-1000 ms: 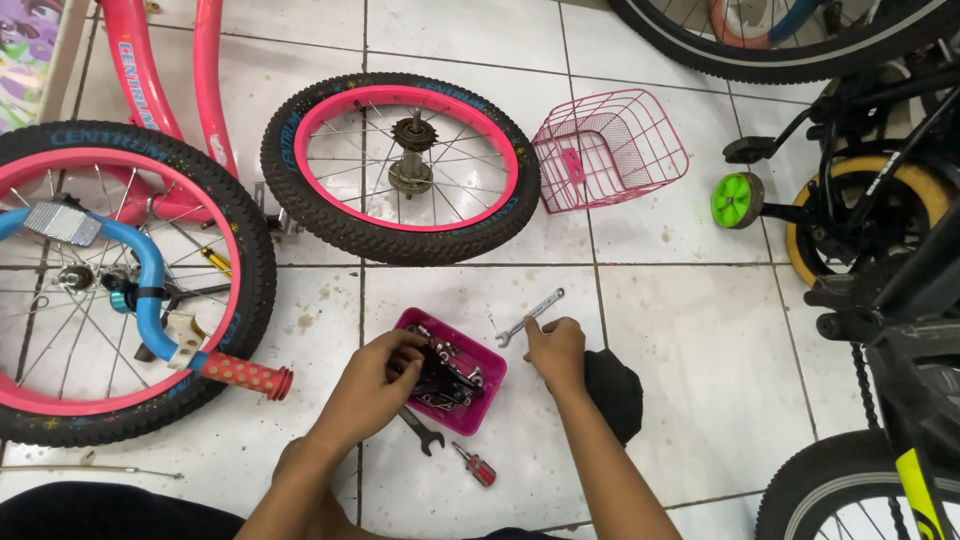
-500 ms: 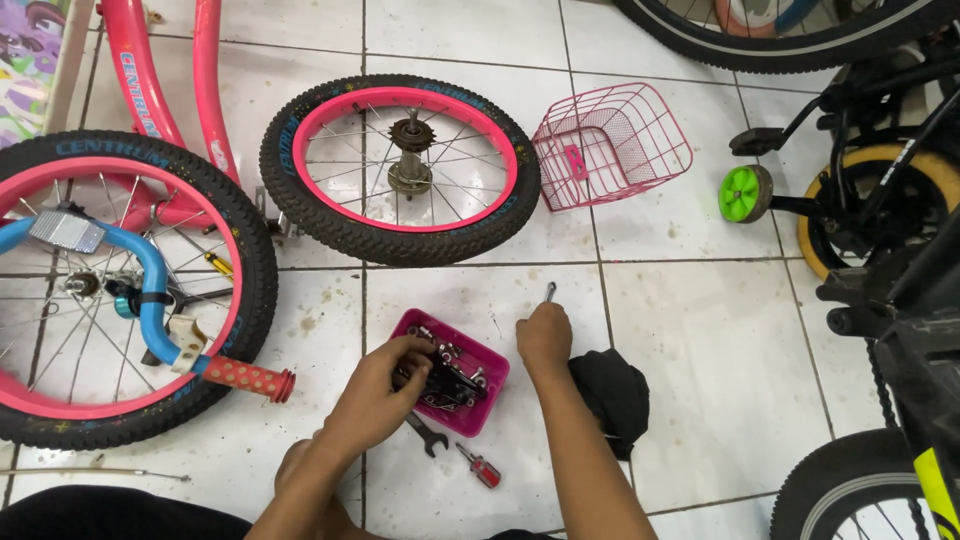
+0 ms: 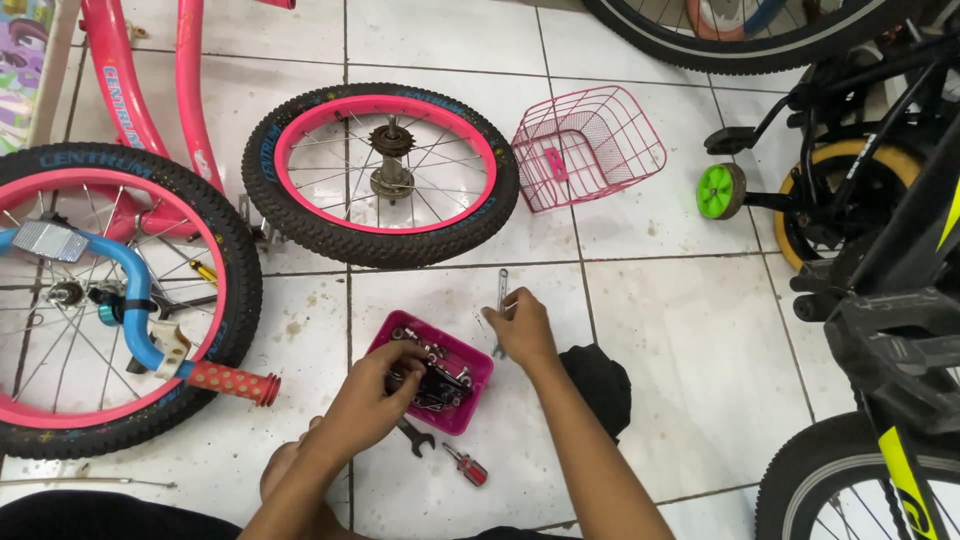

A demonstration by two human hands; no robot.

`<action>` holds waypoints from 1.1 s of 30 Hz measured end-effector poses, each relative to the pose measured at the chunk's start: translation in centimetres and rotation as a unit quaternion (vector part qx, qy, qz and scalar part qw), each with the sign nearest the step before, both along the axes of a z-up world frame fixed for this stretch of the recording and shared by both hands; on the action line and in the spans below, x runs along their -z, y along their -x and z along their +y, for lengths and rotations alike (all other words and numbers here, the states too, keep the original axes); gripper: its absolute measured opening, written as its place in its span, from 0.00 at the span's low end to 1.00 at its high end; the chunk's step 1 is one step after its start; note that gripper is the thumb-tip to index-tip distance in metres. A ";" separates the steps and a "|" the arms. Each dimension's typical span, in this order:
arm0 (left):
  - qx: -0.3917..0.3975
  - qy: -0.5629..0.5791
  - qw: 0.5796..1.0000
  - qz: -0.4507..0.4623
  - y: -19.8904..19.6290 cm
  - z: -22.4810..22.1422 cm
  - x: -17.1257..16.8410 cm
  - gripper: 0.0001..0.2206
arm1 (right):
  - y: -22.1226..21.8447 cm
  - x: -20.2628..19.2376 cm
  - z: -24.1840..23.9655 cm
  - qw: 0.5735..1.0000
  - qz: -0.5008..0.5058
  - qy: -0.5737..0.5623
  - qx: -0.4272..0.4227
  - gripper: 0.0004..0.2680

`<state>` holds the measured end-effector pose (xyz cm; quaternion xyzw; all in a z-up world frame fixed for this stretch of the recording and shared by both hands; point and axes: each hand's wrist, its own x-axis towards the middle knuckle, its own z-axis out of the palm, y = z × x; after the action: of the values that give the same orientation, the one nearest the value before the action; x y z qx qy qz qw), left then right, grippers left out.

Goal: Threading a brake cable through a bicycle brake lever and organizing small repair parts.

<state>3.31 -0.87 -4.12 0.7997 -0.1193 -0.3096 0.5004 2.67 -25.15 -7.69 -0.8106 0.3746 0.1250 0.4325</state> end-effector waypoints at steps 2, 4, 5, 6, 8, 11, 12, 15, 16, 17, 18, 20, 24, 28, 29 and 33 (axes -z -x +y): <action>-0.003 0.018 1.000 -0.012 0.1 0.1 0.8 0.12 | -0.4 4.9 0.5 0.997 0.000 0.068 -0.029 0.15; -0.005 0.035 0.999 -0.024 0.0 0.2 1.0 0.12 | -0.7 8.8 0.7 0.989 0.000 0.136 -0.056 0.17; -0.006 0.030 0.999 -0.016 0.0 0.2 0.8 0.12 | -0.7 10.2 0.7 0.983 -0.001 0.170 -0.068 0.09; -0.007 0.025 1.000 -0.008 -0.1 0.3 0.7 0.13 | -0.8 11.6 0.8 0.976 -0.003 0.203 -0.079 0.09; -0.004 0.029 0.999 -0.018 -0.1 0.3 0.7 0.13 | -0.7 10.5 1.2 0.978 -0.004 0.203 -0.052 0.08; 0.001 0.031 0.999 -0.023 -0.1 0.4 0.8 0.12 | -0.4 10.0 1.5 0.970 0.002 0.243 -0.031 0.08; 0.003 0.030 0.999 -0.020 -0.2 0.4 0.9 0.12 | -0.2 10.1 1.5 0.959 0.010 0.282 -0.035 0.10; -0.002 0.029 1.000 0.003 -0.3 0.2 0.0 0.12 | -0.1 11.8 0.4 0.949 -0.005 0.311 -0.043 0.08; -0.002 0.028 1.000 0.004 -0.2 0.3 -0.1 0.12 | 0.0 11.6 0.6 0.950 -0.004 0.310 -0.044 0.08; -0.003 0.029 1.000 0.003 -0.2 0.3 -0.1 0.12 | -0.2 11.3 0.6 0.950 0.013 0.309 -0.036 0.07; -0.004 0.031 1.000 0.002 -0.2 0.2 -0.2 0.11 | -0.4 11.0 0.6 0.951 0.030 0.307 -0.029 0.07; -0.006 0.032 0.999 -0.005 -0.5 0.2 -0.1 0.11 | -0.8 10.9 0.5 0.953 0.038 0.298 -0.028 0.08; -0.008 0.037 0.999 0.011 -0.3 0.3 -0.6 0.11 | -0.9 11.9 0.1 0.957 0.076 0.276 -0.043 0.08; 0.000 0.036 0.999 0.006 -0.2 0.2 -1.0 0.11 | -0.7 8.1 -0.8 0.968 0.053 0.230 -0.089 0.09; 0.003 0.039 0.999 0.009 -0.2 0.1 -1.0 0.10 | -0.9 5.1 -0.9 0.984 0.037 0.157 -0.080 0.07; 0.012 0.035 0.999 0.000 -0.1 0.0 -1.0 0.09 | 0.9 1.7 -7.3 0.980 -0.127 0.136 -0.066 0.09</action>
<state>3.39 -0.88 -3.15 0.7804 -0.1398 -0.3111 0.5242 1.77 -32.44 -9.43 -0.8941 0.2755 -0.0024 0.3532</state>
